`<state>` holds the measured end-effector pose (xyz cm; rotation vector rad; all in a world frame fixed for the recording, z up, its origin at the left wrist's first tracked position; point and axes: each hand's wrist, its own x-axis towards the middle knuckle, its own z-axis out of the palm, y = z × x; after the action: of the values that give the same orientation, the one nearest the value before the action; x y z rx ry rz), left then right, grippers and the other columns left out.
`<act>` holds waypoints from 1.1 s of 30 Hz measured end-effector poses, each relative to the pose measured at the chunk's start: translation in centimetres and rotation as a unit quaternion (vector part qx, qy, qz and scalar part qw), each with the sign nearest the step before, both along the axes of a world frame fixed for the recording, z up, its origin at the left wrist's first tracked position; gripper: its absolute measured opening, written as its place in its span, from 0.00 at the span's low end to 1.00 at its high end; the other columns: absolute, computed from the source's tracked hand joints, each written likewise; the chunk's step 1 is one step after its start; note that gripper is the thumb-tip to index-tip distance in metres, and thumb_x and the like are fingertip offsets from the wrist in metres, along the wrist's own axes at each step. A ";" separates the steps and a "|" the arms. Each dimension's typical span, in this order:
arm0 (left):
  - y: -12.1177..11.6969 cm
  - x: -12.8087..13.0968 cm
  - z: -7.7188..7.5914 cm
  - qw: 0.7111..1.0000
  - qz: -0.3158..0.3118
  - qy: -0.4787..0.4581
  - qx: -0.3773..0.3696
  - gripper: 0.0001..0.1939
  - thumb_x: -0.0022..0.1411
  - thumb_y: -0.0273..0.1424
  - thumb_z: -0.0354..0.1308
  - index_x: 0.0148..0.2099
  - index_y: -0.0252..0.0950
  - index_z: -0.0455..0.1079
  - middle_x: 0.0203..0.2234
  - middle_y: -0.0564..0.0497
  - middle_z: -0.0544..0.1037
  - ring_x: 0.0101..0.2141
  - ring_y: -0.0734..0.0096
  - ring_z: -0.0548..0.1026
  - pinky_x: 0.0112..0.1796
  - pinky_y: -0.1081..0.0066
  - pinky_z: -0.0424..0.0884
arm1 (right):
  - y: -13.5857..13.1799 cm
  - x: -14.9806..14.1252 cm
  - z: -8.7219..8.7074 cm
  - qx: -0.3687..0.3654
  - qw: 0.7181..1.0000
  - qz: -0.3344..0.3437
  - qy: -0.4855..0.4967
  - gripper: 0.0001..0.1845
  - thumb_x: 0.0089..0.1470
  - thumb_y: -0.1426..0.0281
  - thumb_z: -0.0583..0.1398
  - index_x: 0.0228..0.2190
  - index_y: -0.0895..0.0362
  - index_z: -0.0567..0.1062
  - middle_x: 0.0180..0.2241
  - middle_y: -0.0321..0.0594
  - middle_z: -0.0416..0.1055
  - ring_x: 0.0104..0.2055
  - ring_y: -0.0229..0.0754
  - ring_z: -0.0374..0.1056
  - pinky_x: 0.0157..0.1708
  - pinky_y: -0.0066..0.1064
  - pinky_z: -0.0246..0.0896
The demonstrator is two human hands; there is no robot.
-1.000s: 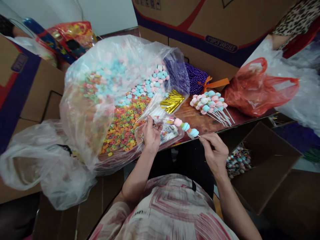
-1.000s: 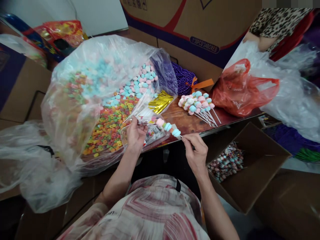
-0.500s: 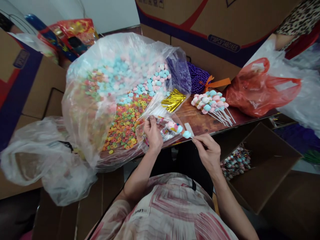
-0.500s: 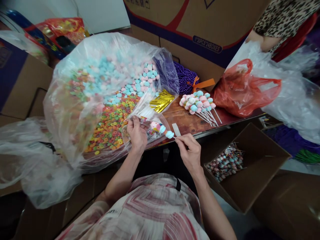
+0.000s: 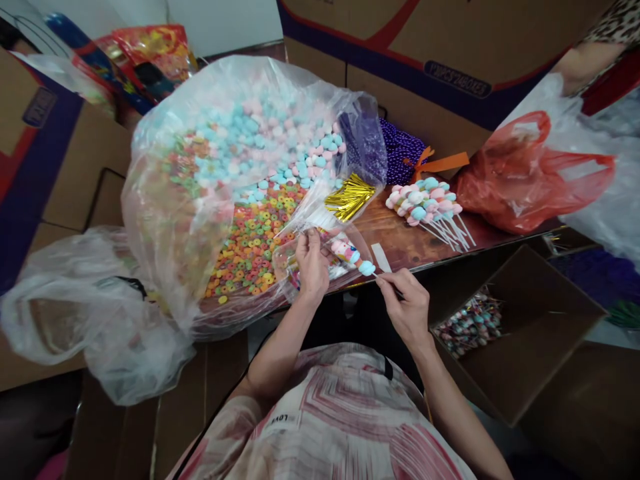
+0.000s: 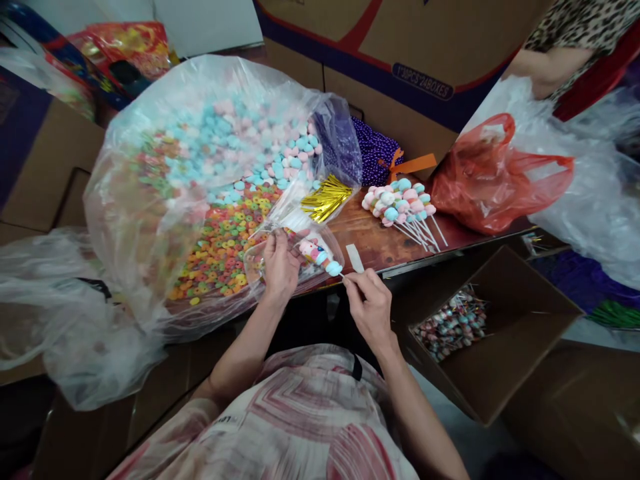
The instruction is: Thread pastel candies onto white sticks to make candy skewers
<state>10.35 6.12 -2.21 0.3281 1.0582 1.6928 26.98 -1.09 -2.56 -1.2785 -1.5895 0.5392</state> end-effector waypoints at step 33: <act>-2.1 0.3 0.2 0.970 -0.242 0.008 0.019 0.25 0.52 0.48 0.72 0.40 0.34 0.73 0.33 0.49 0.83 0.31 0.68 0.83 0.36 0.71 0.77 | -1.6 -2.8 -0.2 -0.227 0.967 0.059 0.100 0.15 0.65 0.62 0.56 0.29 0.55 0.75 0.17 0.29 0.63 0.20 0.34 0.60 0.25 0.27 0.55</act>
<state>10.62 3.99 -2.00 0.5749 0.8694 1.2736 24.16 -2.67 -2.72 -1.4103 -1.4229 1.1222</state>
